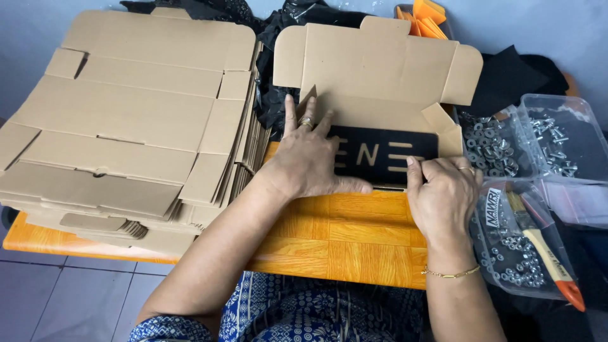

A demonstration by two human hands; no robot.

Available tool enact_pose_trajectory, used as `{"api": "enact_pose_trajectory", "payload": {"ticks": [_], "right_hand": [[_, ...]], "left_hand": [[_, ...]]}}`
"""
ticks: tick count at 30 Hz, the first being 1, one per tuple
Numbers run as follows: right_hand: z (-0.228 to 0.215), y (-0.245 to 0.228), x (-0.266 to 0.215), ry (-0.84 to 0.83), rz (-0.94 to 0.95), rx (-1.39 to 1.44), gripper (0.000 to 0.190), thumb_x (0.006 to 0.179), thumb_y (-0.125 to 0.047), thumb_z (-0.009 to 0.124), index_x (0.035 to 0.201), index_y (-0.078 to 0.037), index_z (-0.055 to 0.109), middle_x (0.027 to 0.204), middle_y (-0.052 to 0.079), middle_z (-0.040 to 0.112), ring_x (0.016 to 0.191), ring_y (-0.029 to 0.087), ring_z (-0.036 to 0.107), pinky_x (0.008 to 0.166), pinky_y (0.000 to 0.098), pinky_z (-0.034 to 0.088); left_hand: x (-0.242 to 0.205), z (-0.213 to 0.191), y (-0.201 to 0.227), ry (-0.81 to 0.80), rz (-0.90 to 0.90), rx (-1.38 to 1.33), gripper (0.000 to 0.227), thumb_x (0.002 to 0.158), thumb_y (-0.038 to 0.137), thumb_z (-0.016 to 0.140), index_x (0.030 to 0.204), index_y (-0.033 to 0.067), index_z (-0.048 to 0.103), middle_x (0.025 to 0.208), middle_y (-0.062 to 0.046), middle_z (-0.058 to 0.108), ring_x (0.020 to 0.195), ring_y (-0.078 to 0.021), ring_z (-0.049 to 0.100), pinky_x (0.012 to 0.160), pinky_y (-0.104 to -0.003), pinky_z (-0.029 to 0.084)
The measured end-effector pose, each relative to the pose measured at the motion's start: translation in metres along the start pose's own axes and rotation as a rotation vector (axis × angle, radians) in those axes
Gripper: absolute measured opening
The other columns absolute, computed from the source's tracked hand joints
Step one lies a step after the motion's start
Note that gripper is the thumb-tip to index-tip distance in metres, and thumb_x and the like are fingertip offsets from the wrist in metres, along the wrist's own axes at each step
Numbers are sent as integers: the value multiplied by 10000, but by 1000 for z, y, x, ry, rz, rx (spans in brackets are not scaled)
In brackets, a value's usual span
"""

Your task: The person cleans a black plate with a brush, folds a cardboard box from a flat sheet, and places the plate inside the box.

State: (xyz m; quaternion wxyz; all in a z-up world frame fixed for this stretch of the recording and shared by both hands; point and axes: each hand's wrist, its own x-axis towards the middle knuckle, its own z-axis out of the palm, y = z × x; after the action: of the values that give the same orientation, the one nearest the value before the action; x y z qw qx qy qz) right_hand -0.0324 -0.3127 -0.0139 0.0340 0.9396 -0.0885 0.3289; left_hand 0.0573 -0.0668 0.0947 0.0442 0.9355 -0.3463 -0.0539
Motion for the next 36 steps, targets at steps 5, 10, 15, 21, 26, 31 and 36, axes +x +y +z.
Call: {"api": "enact_pose_trajectory", "payload": {"ticks": [5, 10, 15, 21, 26, 31, 36], "right_hand": [[7, -7, 2, -8, -31, 107, 356, 1080, -399, 638, 845, -154, 748, 792, 86, 678, 870, 336, 685, 795, 452, 545], [-2, -13, 7, -25, -49, 126, 383, 1076, -382, 615, 847, -106, 751, 822, 131, 661, 816, 397, 677, 711, 495, 550], [10, -7, 5, 31, -67, 128, 402, 1088, -354, 611, 788, -112, 723, 771, 113, 607, 786, 378, 670, 666, 469, 549], [20, -5, 2, 116, -82, 119, 384, 1071, -357, 620, 783, -121, 712, 756, 99, 585, 778, 357, 667, 665, 450, 546], [14, -10, 6, 139, -111, 244, 312, 1051, -322, 652, 825, -121, 730, 779, 82, 610, 812, 340, 675, 689, 433, 552], [-19, -16, 19, 99, -113, 395, 207, 1028, -303, 684, 944, -137, 774, 879, 68, 653, 900, 337, 666, 753, 427, 543], [-43, -4, 43, -121, 3, 293, 219, 1015, -200, 684, 1151, -51, 767, 972, 124, 694, 992, 359, 673, 866, 459, 535]], "left_hand": [[6, 14, -2, -109, 38, 151, 1178, 586, 870, 765, 1403, 38, 597, 1517, -248, 505, 1497, -442, 342, 1233, -624, -132], [11, 27, -5, -79, 30, 167, 857, 660, 606, 822, 1266, 21, 665, 1355, -215, 622, 1335, -401, 558, 1252, -623, -95], [21, 37, 0, 15, 17, 194, 681, 624, 368, 822, 1196, 23, 691, 1167, -170, 695, 1185, -361, 650, 1267, -608, -37], [29, 50, 5, -32, -7, 177, 597, 589, 231, 724, 1132, -18, 728, 1119, -173, 673, 1113, -383, 663, 1242, -641, 150], [31, 57, 3, -22, -69, 122, 638, 623, 192, 735, 1208, -59, 686, 1235, -251, 629, 1113, -423, 653, 1103, -611, 353], [38, 72, -7, -27, -132, 99, 755, 605, 190, 758, 1295, -86, 626, 1352, -309, 545, 1128, -472, 628, 928, -568, 519], [18, 46, 9, -10, -140, 93, 747, 704, 183, 798, 1373, -58, 568, 1476, -343, 446, 1357, -566, 445, 1116, -604, 374]]}}
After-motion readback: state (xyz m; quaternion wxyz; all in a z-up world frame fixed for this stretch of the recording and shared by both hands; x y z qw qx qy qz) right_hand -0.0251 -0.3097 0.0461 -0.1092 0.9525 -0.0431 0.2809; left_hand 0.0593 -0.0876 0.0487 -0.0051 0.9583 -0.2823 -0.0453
